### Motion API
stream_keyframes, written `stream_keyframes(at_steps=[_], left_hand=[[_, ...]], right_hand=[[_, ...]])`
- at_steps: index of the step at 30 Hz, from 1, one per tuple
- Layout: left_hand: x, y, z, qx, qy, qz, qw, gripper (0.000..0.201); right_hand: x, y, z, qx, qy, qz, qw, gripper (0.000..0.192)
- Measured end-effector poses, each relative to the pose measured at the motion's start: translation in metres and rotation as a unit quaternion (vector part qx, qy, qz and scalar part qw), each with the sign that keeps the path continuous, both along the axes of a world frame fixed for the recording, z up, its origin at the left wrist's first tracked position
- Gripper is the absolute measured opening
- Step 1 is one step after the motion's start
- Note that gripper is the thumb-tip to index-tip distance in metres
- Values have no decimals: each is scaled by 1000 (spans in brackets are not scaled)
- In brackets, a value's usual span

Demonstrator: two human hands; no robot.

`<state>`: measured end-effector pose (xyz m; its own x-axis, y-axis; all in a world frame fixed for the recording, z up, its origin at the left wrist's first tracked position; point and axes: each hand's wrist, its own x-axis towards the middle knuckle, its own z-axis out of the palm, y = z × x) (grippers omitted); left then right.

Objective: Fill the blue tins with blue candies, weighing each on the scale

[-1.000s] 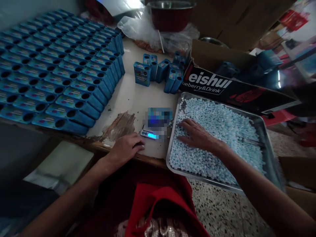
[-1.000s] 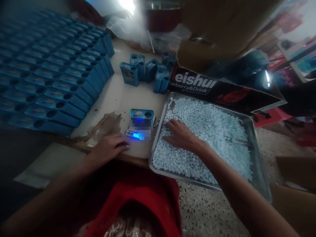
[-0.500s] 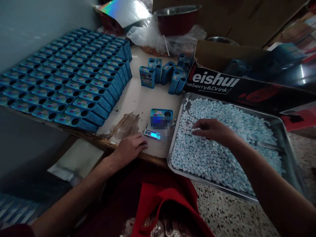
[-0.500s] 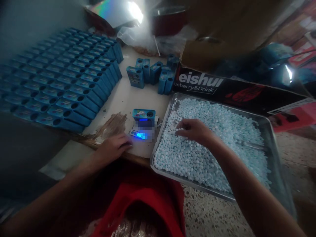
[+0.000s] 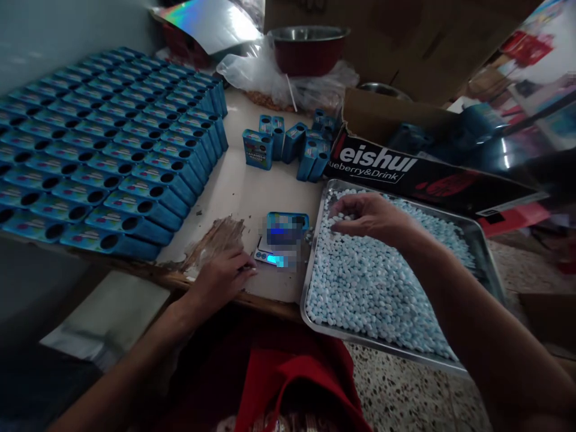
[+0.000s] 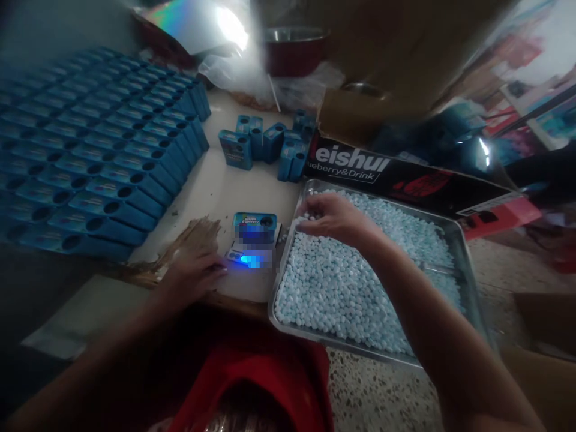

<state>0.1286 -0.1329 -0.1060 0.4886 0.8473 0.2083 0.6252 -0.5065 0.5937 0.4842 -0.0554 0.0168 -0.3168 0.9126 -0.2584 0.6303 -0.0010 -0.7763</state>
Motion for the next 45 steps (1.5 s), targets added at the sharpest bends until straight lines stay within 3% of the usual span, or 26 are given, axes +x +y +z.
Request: stream_keyframes(at_steps=[5, 9, 13, 16, 19, 21, 25, 28, 30, 34, 37, 42, 45], left_hand=[[-11, 18, 12, 28, -17, 30, 999, 13], [-24, 26, 16, 26, -48, 42, 998, 12], [-31, 29, 20, 5, -86, 47, 995, 10], [-33, 32, 29, 7, -100, 53, 994, 8], [-31, 36, 43, 16, -120, 64, 991, 7], [-24, 40, 55, 25, -136, 74, 988, 7], [10, 53, 84, 41, -161, 64, 984, 4], [47, 69, 100, 74, -133, 11, 988, 7], [70, 79, 104, 92, -90, -19, 991, 8], [92, 89, 97, 71, 0, -53, 996, 9], [86, 86, 96, 66, -22, -26, 997, 21], [50, 79, 105, 79, -75, 44, 993, 20], [29, 76, 99, 58, -59, 65, 994, 21]], right_hand=[[-49, 12, 32, 155, -132, 125, 971, 16], [-69, 16, 36, 156, -177, 175, 956, 20], [-70, 17, 33, 136, -153, 159, 966, 31], [-63, 17, 27, 80, -69, 101, 989, 38], [-48, 16, 16, -3, 78, -14, 997, 25], [-34, 12, 3, -46, 178, -116, 976, 26], [-4, -6, -23, -155, 300, -282, 898, 27], [12, -24, -33, -199, 325, -352, 855, 15], [18, -35, -34, -215, 325, -360, 848, 21], [21, -47, -27, -244, 305, -316, 865, 26], [13, -45, -17, -212, 284, -247, 902, 23], [-21, -21, 6, -76, 166, -57, 982, 31], [-44, -5, 21, 52, 25, 47, 997, 18]])
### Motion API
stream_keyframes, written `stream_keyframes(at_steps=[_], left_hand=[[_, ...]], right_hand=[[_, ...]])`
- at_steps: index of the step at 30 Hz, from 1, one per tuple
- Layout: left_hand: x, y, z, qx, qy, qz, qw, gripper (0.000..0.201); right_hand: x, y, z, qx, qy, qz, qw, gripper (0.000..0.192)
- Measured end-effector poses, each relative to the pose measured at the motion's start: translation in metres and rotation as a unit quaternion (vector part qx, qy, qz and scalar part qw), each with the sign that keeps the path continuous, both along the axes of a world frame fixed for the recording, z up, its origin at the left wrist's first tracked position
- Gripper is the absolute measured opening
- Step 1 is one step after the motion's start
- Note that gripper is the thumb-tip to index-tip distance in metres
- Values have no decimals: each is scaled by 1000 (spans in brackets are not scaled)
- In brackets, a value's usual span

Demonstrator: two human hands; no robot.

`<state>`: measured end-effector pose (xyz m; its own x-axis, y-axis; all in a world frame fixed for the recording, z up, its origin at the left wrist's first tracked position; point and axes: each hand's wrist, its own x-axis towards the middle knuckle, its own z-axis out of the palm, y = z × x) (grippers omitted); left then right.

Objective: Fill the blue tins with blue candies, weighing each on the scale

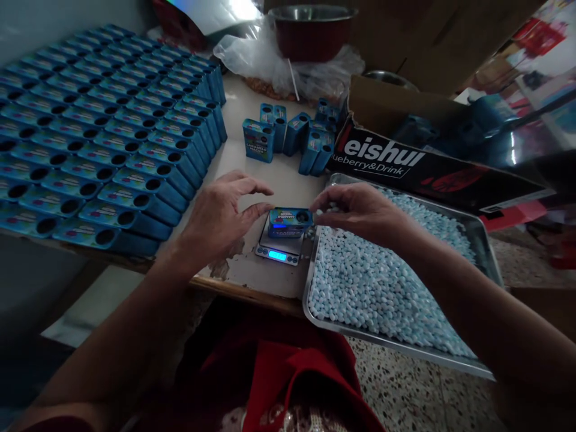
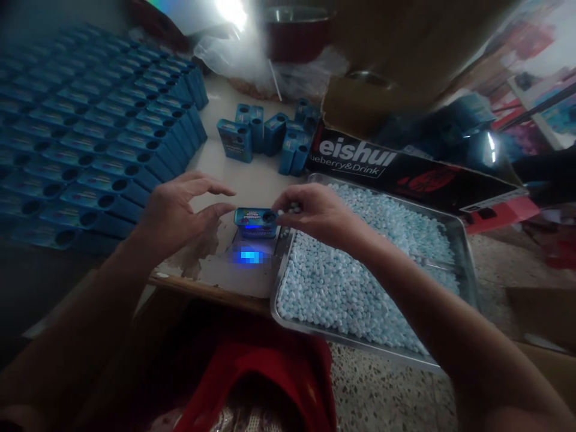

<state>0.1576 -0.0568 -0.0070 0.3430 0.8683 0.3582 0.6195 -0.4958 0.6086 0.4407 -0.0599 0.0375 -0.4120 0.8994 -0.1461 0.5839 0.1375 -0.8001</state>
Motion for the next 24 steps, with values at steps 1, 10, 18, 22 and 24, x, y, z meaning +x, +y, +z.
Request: stream_keyframes(at_steps=[1, 10, 18, 22, 24], left_hand=[[-5, -1, -3, -10, 0, 2, 1000, 23], [-30, -10, -8, -18, -24, 8, 1000, 25], [-32, -15, -9, -33, -34, 6, 999, 28], [-20, -15, -2, -40, -20, 0, 999, 33], [-13, -13, 0, -40, -13, -11, 999, 34]], right_hand=[[-6, 4, 4, 36, -39, 18, 998, 14], [-16, 17, 6, 19, -95, 36, 995, 17], [-10, 16, 2, -8, -66, 14, 998, 27], [-10, 18, -4, -18, -73, 9, 997, 28], [-8, 18, -9, -43, -36, -5, 998, 32]])
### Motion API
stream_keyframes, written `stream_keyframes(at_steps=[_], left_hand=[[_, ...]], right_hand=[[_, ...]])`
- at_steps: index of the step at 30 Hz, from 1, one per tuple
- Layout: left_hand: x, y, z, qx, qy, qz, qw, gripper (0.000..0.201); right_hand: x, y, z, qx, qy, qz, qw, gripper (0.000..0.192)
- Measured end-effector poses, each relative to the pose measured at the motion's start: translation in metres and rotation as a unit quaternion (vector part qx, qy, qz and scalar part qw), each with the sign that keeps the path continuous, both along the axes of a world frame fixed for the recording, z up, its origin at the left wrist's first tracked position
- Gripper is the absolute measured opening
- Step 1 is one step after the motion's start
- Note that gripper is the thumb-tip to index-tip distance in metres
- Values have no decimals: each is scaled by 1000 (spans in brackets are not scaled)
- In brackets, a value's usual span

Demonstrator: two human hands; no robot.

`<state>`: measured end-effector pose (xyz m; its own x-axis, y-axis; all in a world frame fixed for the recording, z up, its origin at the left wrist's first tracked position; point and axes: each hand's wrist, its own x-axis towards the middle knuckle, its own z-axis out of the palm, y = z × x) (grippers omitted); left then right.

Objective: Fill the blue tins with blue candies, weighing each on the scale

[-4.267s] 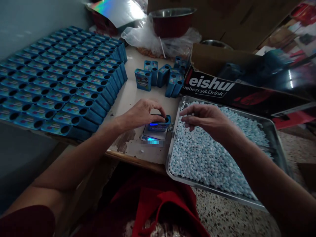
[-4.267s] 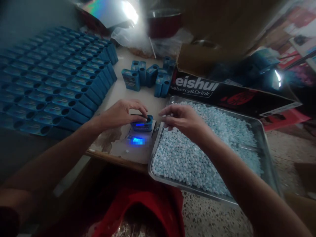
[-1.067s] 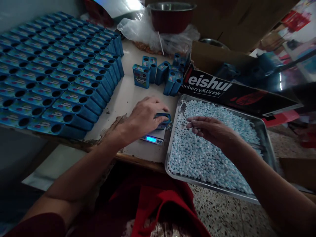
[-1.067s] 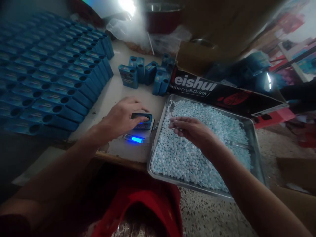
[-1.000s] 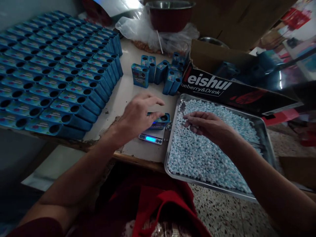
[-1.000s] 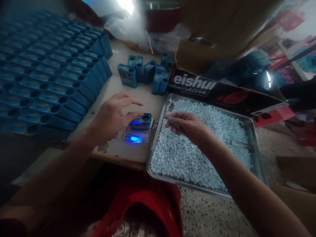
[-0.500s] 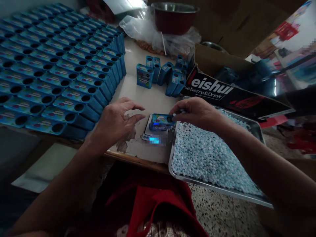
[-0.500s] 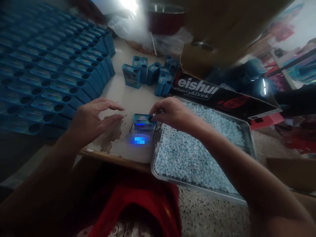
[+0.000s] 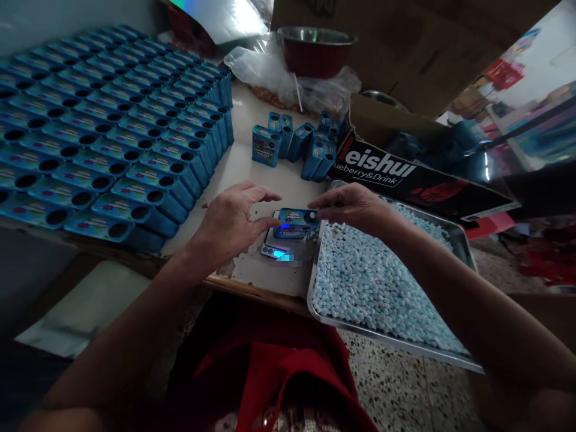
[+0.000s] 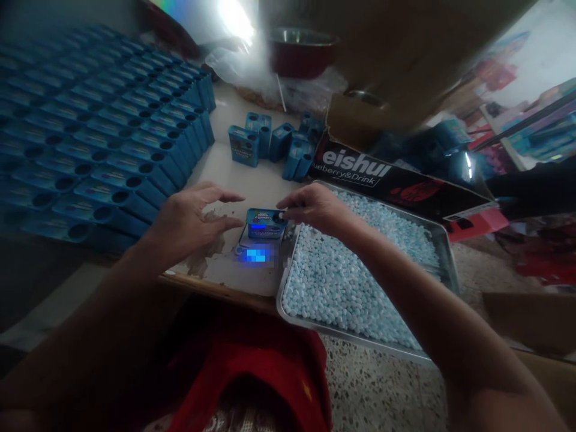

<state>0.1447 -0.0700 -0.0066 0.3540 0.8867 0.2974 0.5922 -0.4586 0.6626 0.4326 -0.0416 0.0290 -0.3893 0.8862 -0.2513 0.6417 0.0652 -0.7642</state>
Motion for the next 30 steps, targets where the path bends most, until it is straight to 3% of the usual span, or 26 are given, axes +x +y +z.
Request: stream_keyframes(at_steps=[4, 7, 9, 11, 14, 16, 19, 20, 22, 25, 30], left_hand=[[24, 4, -4, 14, 25, -21, 999, 47], [53, 8, -7, -1, 116, -62, 991, 59], [67, 15, -1, -36, 194, -108, 974, 45], [71, 28, 15, -47, 245, -120, 961, 33], [52, 65, 56, 29, 264, -40, 963, 35], [29, 102, 88, 110, 266, 20, 957, 36], [-3, 165, 124, 136, 256, 110, 951, 40], [-11, 186, 129, 131, 248, 107, 954, 45], [-22, 223, 129, 111, 235, 107, 960, 53], [-29, 264, 106, 78, 236, 88, 964, 52], [-41, 286, 58, 4, 250, 25, 968, 38]], right_hand=[[4, 0, -3, -58, 110, -39, 991, 40], [7, 11, -3, -51, 211, -127, 968, 44], [9, 25, -4, -34, 260, -180, 948, 46], [9, 44, -9, -14, 270, -194, 943, 48], [-4, 77, -17, 59, 207, -161, 963, 45], [-24, 100, -22, 151, 88, -125, 977, 37], [-65, 132, -27, 243, -150, -58, 957, 36], [-79, 142, -28, 248, -204, -42, 946, 36], [-101, 158, -33, 239, -254, -28, 937, 34], [-117, 168, -42, 229, -283, -20, 931, 30], [-90, 143, -47, 217, -299, 0, 929, 33]])
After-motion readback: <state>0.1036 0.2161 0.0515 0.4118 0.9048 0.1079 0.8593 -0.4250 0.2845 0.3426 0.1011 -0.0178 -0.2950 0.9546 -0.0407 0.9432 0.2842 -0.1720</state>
